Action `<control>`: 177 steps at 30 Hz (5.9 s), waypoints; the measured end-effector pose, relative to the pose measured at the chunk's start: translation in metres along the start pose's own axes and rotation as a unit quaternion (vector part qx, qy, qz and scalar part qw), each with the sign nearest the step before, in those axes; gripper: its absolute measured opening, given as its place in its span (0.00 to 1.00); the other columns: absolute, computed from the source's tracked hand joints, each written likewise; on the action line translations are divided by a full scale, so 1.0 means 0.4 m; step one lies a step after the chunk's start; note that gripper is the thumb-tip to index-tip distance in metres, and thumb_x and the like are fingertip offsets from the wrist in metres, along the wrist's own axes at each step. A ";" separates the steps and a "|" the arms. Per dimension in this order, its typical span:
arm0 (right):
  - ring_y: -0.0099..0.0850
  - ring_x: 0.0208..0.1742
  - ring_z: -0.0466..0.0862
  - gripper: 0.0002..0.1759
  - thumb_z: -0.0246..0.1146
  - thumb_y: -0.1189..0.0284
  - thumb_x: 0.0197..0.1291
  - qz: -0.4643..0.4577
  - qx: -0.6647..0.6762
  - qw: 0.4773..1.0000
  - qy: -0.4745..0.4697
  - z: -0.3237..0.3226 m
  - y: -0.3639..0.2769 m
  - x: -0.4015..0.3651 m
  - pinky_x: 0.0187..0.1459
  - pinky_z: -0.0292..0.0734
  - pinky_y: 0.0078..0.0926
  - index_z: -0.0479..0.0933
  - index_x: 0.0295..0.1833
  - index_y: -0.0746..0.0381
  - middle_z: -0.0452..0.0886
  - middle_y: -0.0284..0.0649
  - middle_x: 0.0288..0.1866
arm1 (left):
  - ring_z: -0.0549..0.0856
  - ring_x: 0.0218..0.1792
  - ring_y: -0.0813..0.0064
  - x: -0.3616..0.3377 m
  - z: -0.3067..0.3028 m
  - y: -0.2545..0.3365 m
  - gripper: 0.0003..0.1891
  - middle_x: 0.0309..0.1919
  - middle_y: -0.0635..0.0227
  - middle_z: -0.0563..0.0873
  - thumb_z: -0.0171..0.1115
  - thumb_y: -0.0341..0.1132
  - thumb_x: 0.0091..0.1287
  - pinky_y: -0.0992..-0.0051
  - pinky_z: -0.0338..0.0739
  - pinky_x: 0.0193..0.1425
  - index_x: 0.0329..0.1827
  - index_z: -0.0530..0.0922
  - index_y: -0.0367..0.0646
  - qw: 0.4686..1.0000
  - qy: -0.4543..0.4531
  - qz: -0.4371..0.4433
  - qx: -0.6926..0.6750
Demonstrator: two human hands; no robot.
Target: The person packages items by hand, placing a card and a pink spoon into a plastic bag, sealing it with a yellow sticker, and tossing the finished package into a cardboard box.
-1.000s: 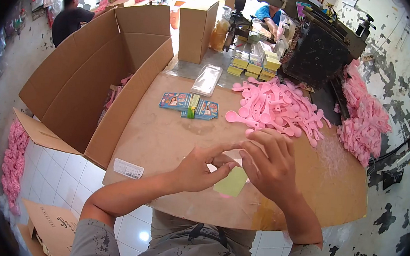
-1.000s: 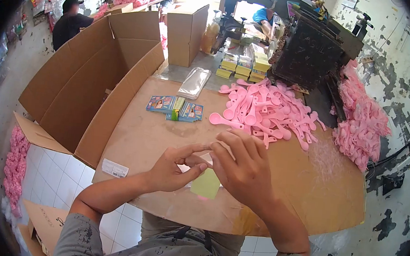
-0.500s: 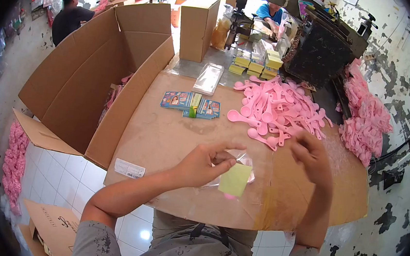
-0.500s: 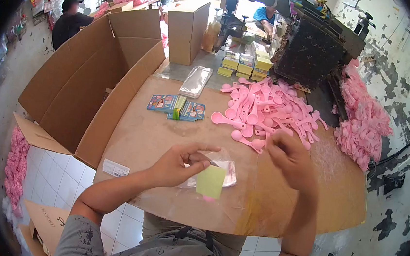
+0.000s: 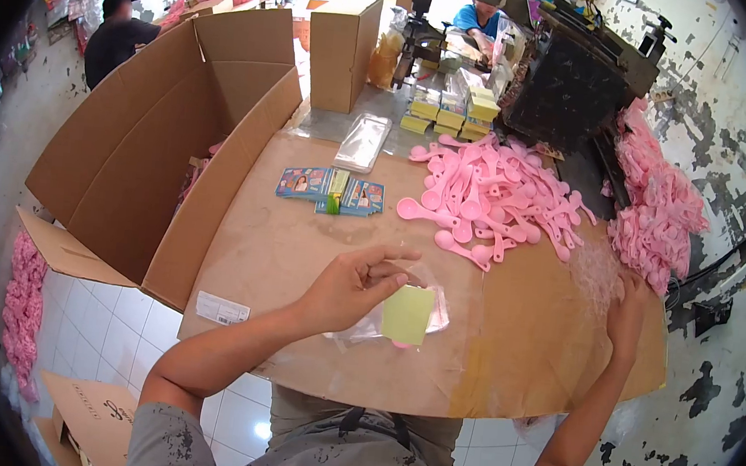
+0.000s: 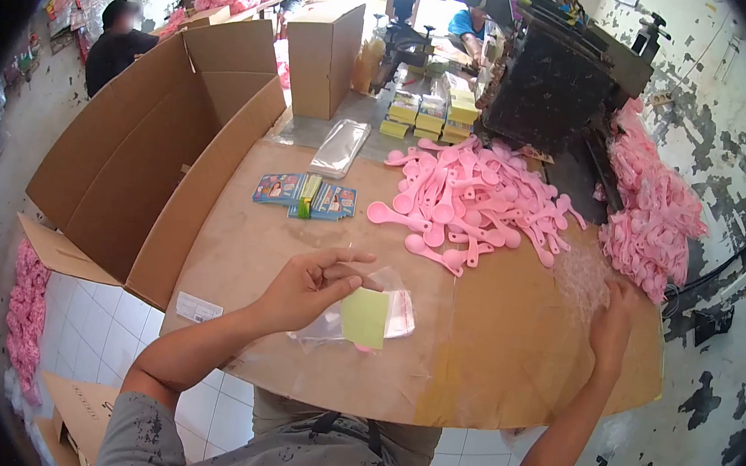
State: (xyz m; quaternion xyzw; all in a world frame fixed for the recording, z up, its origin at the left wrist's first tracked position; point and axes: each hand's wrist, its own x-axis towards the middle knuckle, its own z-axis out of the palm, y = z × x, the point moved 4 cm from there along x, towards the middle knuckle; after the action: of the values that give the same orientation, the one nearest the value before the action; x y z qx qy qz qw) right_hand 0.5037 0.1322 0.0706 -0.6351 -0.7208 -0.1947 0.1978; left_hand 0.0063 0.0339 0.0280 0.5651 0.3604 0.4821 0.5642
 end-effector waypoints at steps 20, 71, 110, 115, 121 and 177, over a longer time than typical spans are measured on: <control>0.19 0.47 0.86 0.12 0.67 0.77 0.75 -0.022 0.731 0.589 -0.344 0.089 -0.712 -0.060 0.46 0.83 0.21 0.82 0.59 0.69 0.87 0.36 0.49 | 0.88 0.61 0.71 0.005 0.002 -0.036 0.20 0.58 0.55 0.90 0.63 0.27 0.80 0.73 0.84 0.66 0.72 0.76 0.31 1.000 0.005 -0.020 -0.005; 0.32 0.42 0.86 0.14 0.69 0.80 0.66 -0.153 0.565 0.801 -0.127 0.081 -0.671 -0.068 0.46 0.81 0.30 0.83 0.57 0.67 0.85 0.42 0.42 | 0.91 0.44 0.75 0.021 -0.145 -0.004 0.16 0.49 0.63 0.91 0.69 0.32 0.77 0.72 0.88 0.48 0.62 0.82 0.36 0.997 0.078 0.026 0.016; 0.45 0.57 0.81 0.09 0.70 0.75 0.64 -0.218 0.481 0.839 -0.126 0.090 -0.684 -0.082 0.64 0.74 0.44 0.85 0.48 0.64 0.83 0.44 0.48 | 0.80 0.70 0.53 0.163 -0.509 0.026 0.44 0.72 0.49 0.78 0.82 0.42 0.57 0.63 0.73 0.76 0.77 0.73 0.35 0.809 -0.056 -0.069 0.581; 0.46 0.57 0.81 0.09 0.70 0.75 0.64 -0.237 0.475 0.840 -0.117 0.093 -0.683 -0.087 0.64 0.74 0.44 0.85 0.48 0.65 0.83 0.45 0.49 | 0.83 0.65 0.51 0.126 -0.496 0.076 0.41 0.65 0.49 0.83 0.82 0.40 0.56 0.61 0.78 0.71 0.72 0.77 0.31 0.767 -0.023 -0.116 0.631; 0.46 0.58 0.81 0.09 0.70 0.76 0.63 -0.253 0.471 0.837 -0.114 0.087 -0.687 -0.090 0.64 0.74 0.44 0.85 0.48 0.65 0.83 0.45 0.49 | 0.83 0.64 0.51 0.041 -0.494 0.173 0.38 0.63 0.50 0.85 0.82 0.39 0.55 0.60 0.80 0.68 0.69 0.79 0.32 0.717 0.023 -0.144 0.681; 0.30 0.65 0.79 0.26 0.62 0.86 0.66 0.064 0.598 0.777 -0.187 0.067 -0.431 -0.272 0.66 0.75 0.29 0.70 0.69 0.62 0.77 0.41 0.64 | 0.66 0.81 0.52 0.079 0.376 -0.145 0.49 0.82 0.43 0.62 0.66 0.32 0.75 0.63 0.73 0.75 0.89 0.40 0.41 0.969 -0.068 0.065 0.228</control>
State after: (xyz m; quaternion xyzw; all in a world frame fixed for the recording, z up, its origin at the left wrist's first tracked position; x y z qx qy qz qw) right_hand 0.3441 0.0350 -0.0150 -0.4581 -0.6726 0.4108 0.4112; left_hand 0.1660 0.0265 -0.0095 0.7331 0.3837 0.3830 0.4107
